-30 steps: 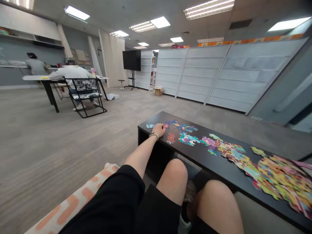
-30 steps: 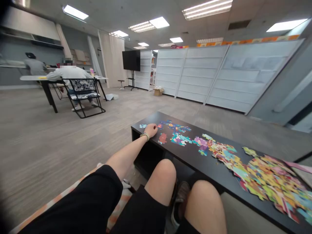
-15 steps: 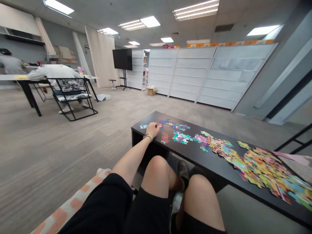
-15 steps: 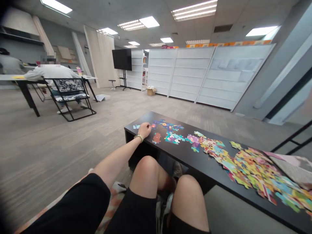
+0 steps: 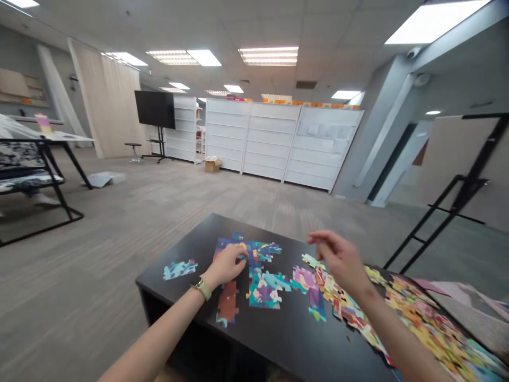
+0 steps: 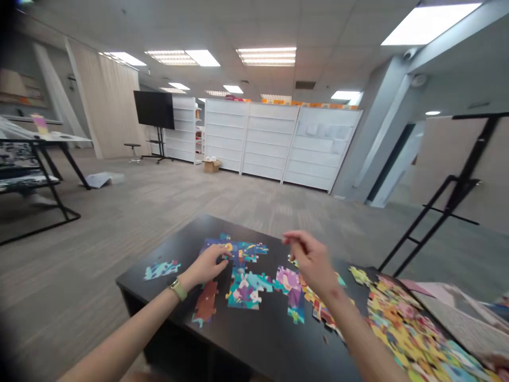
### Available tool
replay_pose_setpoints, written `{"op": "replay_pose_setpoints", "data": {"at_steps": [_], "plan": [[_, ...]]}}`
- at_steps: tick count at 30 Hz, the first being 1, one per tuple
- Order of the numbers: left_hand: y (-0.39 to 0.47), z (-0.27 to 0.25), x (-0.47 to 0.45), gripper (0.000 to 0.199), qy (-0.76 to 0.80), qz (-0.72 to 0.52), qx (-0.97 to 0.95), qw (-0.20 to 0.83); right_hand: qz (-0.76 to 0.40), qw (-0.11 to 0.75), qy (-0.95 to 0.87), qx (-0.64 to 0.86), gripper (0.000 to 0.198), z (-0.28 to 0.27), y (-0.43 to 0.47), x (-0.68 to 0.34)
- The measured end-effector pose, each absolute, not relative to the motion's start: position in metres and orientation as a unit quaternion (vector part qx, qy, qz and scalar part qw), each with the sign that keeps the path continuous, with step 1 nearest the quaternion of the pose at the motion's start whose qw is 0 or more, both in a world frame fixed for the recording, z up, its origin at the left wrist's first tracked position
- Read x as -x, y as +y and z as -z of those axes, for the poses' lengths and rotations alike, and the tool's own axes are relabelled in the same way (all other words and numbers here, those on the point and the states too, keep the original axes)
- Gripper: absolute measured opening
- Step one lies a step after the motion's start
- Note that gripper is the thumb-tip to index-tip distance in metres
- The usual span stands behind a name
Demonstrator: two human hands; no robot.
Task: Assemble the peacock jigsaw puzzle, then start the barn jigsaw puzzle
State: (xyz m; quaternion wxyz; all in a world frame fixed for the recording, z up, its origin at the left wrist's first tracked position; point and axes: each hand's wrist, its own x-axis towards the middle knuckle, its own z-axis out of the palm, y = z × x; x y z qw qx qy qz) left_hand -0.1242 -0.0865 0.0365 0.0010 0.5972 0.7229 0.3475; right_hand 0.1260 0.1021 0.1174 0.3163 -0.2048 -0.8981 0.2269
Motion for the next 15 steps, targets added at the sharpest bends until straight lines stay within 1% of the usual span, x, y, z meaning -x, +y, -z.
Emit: {"op": "replay_pose_setpoints", "data": {"at_steps": [2,4,8,11,15], "plan": [[-0.045,-0.045,0.126,0.021,0.717,-0.329,-0.614,0.018,-0.234,0.258,-0.915,0.203,0.022,-0.101,0.130,-0.095],[-0.009,-0.049,0.128,0.024,0.724,-0.312,-0.615,0.030,-0.234,0.199,-0.931,0.198,0.021,-0.081,0.154,-0.064],[0.030,-0.040,0.132,0.031,0.744,-0.281,-0.603,0.064,-0.233,0.106,-0.948,0.189,0.044,-0.047,0.188,-0.027],[0.037,-0.028,0.134,0.034,0.756,-0.266,-0.591,0.096,-0.244,0.059,-0.949,0.189,0.048,-0.035,0.205,-0.016],[0.039,-0.022,0.136,0.037,0.770,-0.259,-0.570,0.119,-0.294,0.028,-0.932,0.210,0.041,-0.039,0.219,-0.001]]}}
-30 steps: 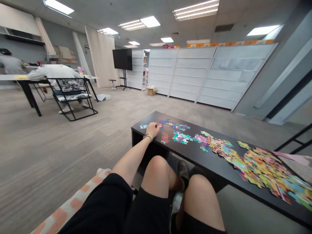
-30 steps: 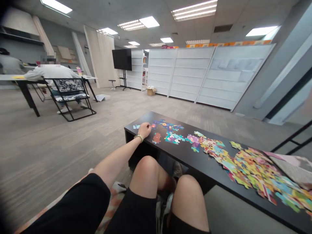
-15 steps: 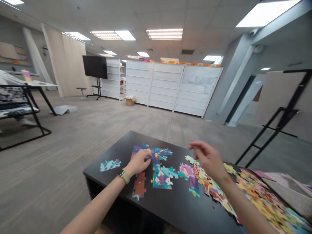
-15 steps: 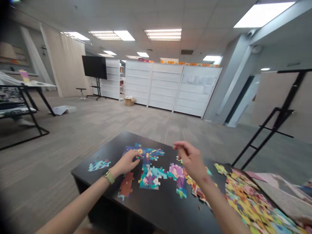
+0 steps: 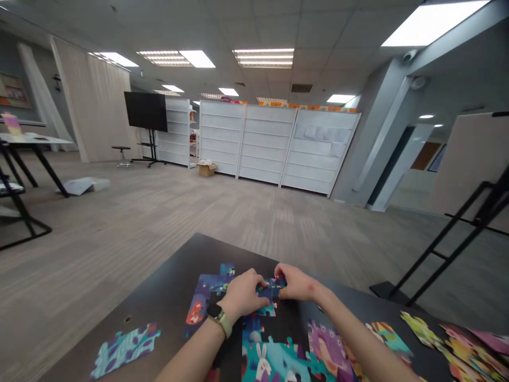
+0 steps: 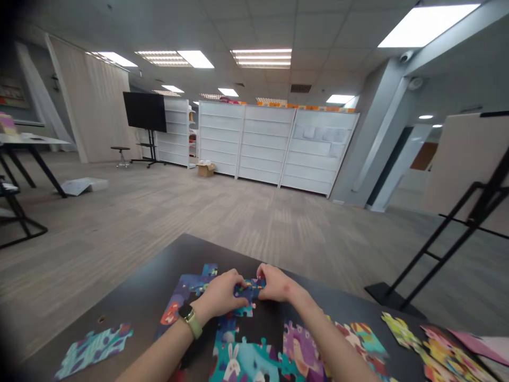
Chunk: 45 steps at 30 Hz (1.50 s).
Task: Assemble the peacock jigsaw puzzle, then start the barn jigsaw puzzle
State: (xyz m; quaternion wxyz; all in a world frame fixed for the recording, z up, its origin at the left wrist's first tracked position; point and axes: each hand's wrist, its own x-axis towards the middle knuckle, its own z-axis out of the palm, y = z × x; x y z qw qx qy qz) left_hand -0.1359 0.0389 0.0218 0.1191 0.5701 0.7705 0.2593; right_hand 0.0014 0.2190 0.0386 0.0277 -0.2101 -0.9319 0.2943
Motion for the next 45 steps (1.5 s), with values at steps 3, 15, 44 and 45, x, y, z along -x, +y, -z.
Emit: {"op": "replay_pose_setpoints", "data": {"at_steps": [3,15,44,45], "plan": [[0.039,-0.025,0.134,0.037,0.776,-0.256,-0.562,0.129,-0.360,0.035,-0.905,0.224,0.032,-0.048,0.225,0.005],[0.030,-0.028,0.129,0.036,0.776,-0.281,-0.549,0.128,-0.403,0.189,-0.811,0.381,0.027,-0.014,0.207,-0.007],[0.028,-0.031,0.115,0.043,0.758,-0.217,-0.612,0.062,-0.278,0.139,-0.899,0.309,0.023,-0.057,0.231,0.022],[0.028,-0.031,0.115,0.042,0.758,-0.216,-0.612,0.061,-0.281,0.131,-0.908,0.280,0.020,-0.060,0.225,0.033]]}}
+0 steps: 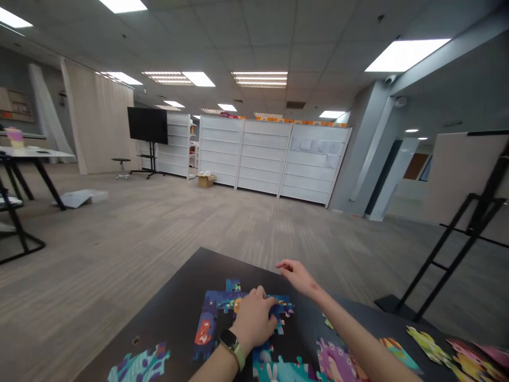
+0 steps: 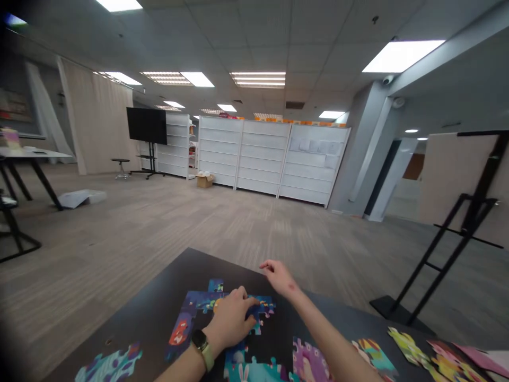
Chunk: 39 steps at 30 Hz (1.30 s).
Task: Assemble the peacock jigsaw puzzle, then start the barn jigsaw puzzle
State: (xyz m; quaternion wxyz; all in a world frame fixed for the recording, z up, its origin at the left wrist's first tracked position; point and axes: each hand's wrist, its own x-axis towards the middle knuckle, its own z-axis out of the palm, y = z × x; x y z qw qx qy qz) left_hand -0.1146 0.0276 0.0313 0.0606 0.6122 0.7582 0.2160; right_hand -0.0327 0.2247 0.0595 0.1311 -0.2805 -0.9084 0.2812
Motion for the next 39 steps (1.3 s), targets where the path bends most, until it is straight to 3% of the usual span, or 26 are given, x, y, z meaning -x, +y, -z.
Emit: {"op": "replay_pose_setpoints", "data": {"at_steps": [9,14,17,22,28,32,39], "plan": [[0.026,-0.028,0.112,0.041,0.767,-0.204,-0.607,0.042,-0.253,-0.010,-0.964,0.084,0.040,-0.055,0.153,0.140],[0.026,-0.028,0.113,0.041,0.757,-0.203,-0.619,0.043,-0.253,-0.065,-0.957,0.126,0.026,-0.052,0.148,0.168],[0.025,-0.028,0.114,0.040,0.756,-0.206,-0.620,0.045,-0.281,-0.031,-0.942,0.180,0.028,-0.057,0.170,0.156],[0.025,-0.027,0.115,0.038,0.751,-0.213,-0.623,0.053,-0.332,0.099,-0.886,0.308,0.026,-0.062,0.228,0.062],[0.025,-0.027,0.114,0.035,0.752,-0.218,-0.619,0.057,-0.389,0.198,-0.815,0.382,0.030,-0.027,0.231,-0.044],[0.025,-0.027,0.113,0.038,0.752,-0.217,-0.620,0.054,-0.393,0.229,-0.799,0.393,0.026,-0.009,0.219,-0.046],[0.027,-0.025,0.113,0.038,0.757,-0.205,-0.618,0.054,-0.304,0.233,-0.819,0.428,0.015,-0.012,0.220,-0.039]]}}
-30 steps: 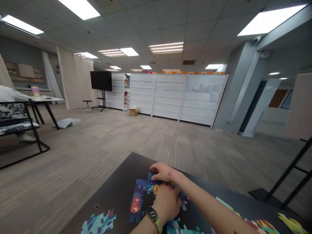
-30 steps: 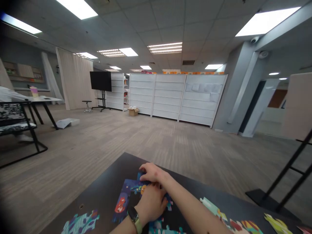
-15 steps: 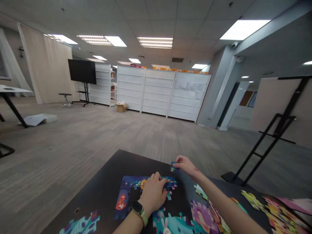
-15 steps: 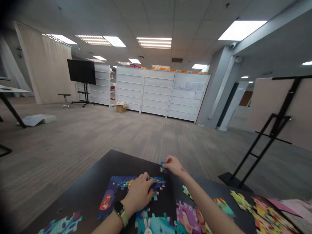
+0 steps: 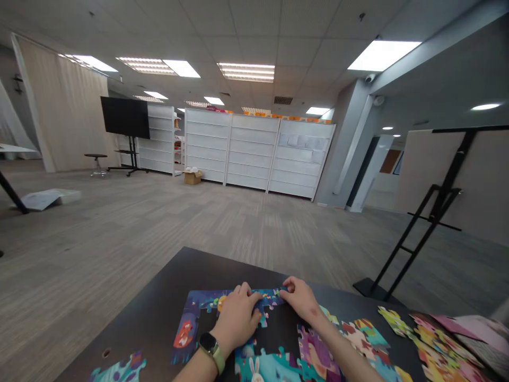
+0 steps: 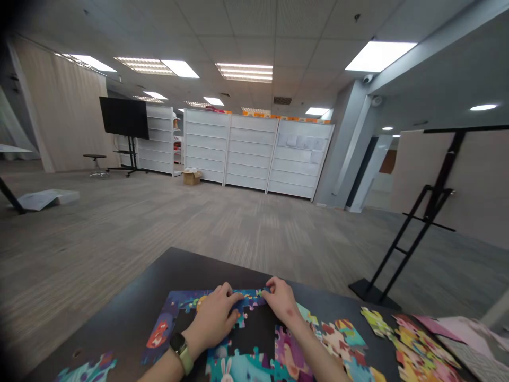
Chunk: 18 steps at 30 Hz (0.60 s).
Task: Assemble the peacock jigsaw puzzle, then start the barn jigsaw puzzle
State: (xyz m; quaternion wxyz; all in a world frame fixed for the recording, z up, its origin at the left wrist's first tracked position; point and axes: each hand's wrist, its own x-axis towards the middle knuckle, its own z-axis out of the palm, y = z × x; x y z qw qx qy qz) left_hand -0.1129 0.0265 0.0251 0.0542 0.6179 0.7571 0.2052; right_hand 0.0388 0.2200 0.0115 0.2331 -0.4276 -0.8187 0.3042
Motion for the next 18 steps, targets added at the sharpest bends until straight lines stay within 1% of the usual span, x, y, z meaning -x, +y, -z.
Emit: {"op": "replay_pose_setpoints", "data": {"at_steps": [4,7,9,11,13,18], "plan": [[0.026,-0.025,0.113,0.038,0.756,-0.204,-0.620,0.058,-0.284,0.221,-0.825,0.436,0.014,-0.010,0.220,-0.041],[0.026,-0.025,0.114,0.037,0.754,-0.207,-0.620,0.057,-0.292,0.230,-0.824,0.427,0.015,-0.007,0.220,-0.040],[0.026,-0.025,0.114,0.038,0.754,-0.211,-0.620,0.056,-0.314,0.241,-0.822,0.411,0.021,-0.004,0.220,-0.041],[0.027,-0.024,0.114,0.038,0.754,-0.214,-0.619,0.055,-0.343,0.245,-0.817,0.393,0.031,-0.003,0.223,-0.043],[0.027,-0.024,0.114,0.038,0.754,-0.216,-0.618,0.054,-0.371,0.235,-0.817,0.373,0.037,-0.002,0.228,-0.047],[0.027,-0.023,0.115,0.039,0.753,-0.220,-0.618,0.053,-0.399,0.175,-0.849,0.300,0.030,-0.008,0.240,-0.051]]}}
